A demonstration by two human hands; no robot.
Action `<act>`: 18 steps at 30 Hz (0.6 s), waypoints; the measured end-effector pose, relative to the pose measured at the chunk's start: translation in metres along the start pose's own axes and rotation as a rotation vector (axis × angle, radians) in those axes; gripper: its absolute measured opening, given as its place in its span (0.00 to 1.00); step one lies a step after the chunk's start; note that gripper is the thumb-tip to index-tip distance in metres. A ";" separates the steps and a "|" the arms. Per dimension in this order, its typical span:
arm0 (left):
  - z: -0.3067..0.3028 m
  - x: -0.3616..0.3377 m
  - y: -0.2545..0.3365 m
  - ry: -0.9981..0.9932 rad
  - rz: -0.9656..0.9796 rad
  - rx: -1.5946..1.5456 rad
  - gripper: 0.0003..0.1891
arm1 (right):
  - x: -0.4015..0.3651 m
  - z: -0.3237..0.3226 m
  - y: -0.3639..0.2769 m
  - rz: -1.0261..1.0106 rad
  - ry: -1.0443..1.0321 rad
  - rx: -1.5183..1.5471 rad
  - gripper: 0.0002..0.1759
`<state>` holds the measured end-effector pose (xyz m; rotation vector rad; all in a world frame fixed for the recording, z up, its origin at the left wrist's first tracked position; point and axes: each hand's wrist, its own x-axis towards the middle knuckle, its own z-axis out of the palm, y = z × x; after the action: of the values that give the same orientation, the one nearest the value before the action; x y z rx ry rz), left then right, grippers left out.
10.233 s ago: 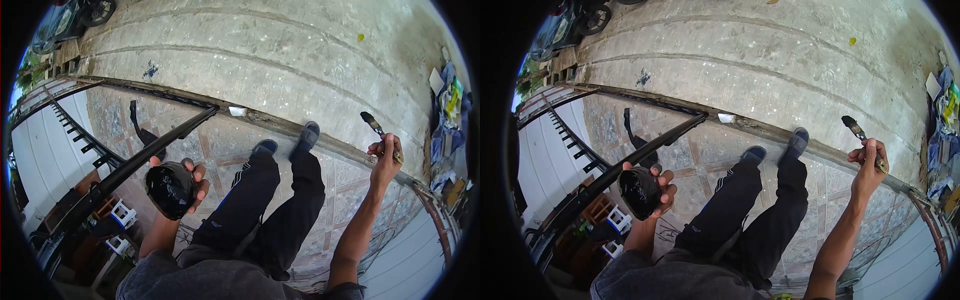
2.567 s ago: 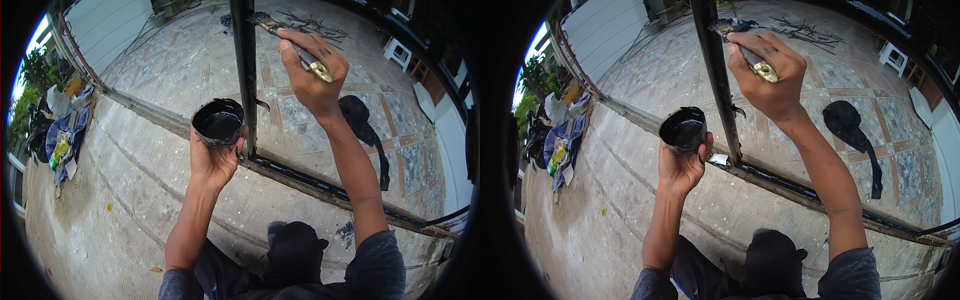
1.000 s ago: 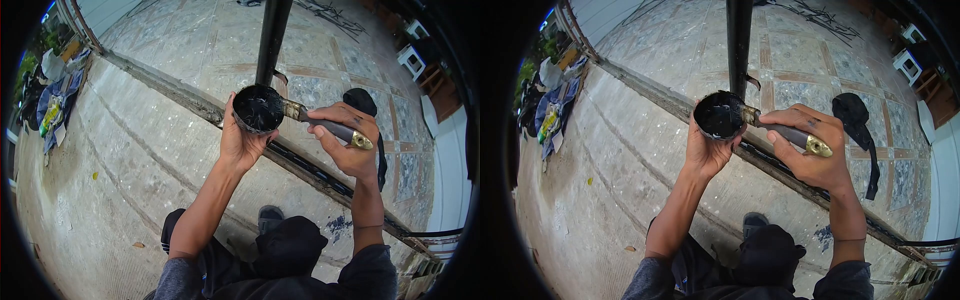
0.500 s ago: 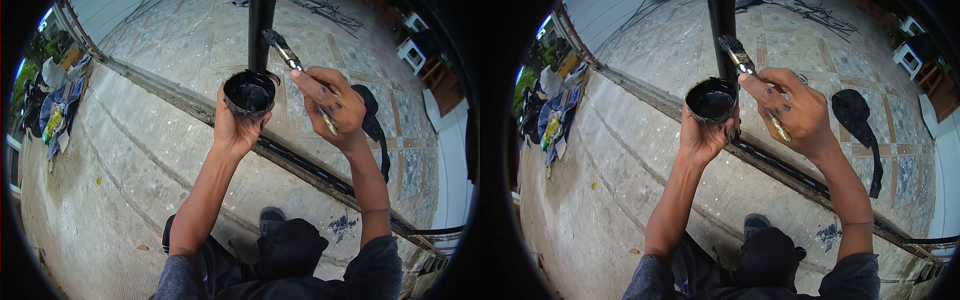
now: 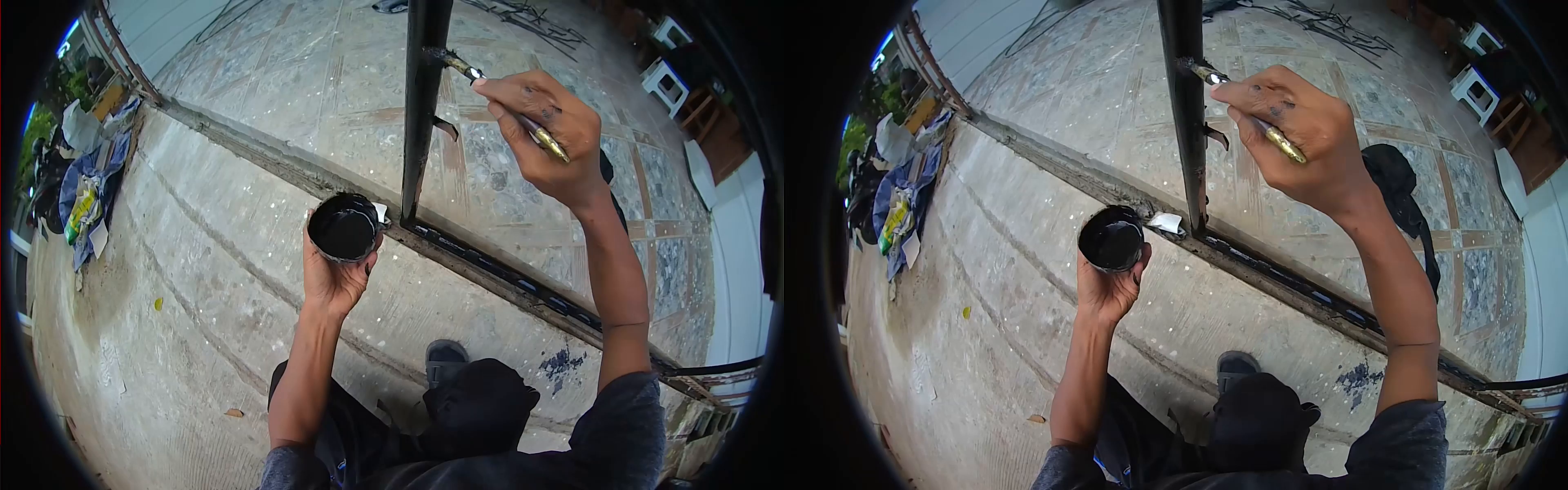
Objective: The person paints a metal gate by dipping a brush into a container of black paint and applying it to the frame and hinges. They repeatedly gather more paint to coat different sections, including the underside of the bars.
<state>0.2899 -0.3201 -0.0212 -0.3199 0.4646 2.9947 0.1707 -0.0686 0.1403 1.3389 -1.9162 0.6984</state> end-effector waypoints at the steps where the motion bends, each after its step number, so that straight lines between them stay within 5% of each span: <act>1: 0.000 -0.002 0.001 0.010 0.005 -0.008 0.33 | 0.008 -0.007 -0.003 -0.021 0.084 -0.026 0.22; 5: 0.001 -0.005 0.004 -0.025 -0.016 -0.031 0.28 | -0.005 0.011 -0.009 -0.144 0.183 -0.269 0.30; 12: 0.002 -0.010 0.007 -0.036 -0.039 -0.020 0.31 | -0.049 0.032 -0.020 -0.061 -0.290 -0.141 0.27; 15: 0.004 -0.011 0.008 -0.015 -0.050 -0.025 0.30 | -0.014 0.014 -0.008 0.015 -0.257 -0.070 0.22; 18: 0.008 -0.013 0.005 -0.052 -0.054 -0.018 0.34 | 0.027 -0.015 -0.005 0.000 0.008 -0.111 0.20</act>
<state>0.3004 -0.3235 -0.0094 -0.2511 0.4180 2.9487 0.1723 -0.0745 0.1706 1.2656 -1.9196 0.5880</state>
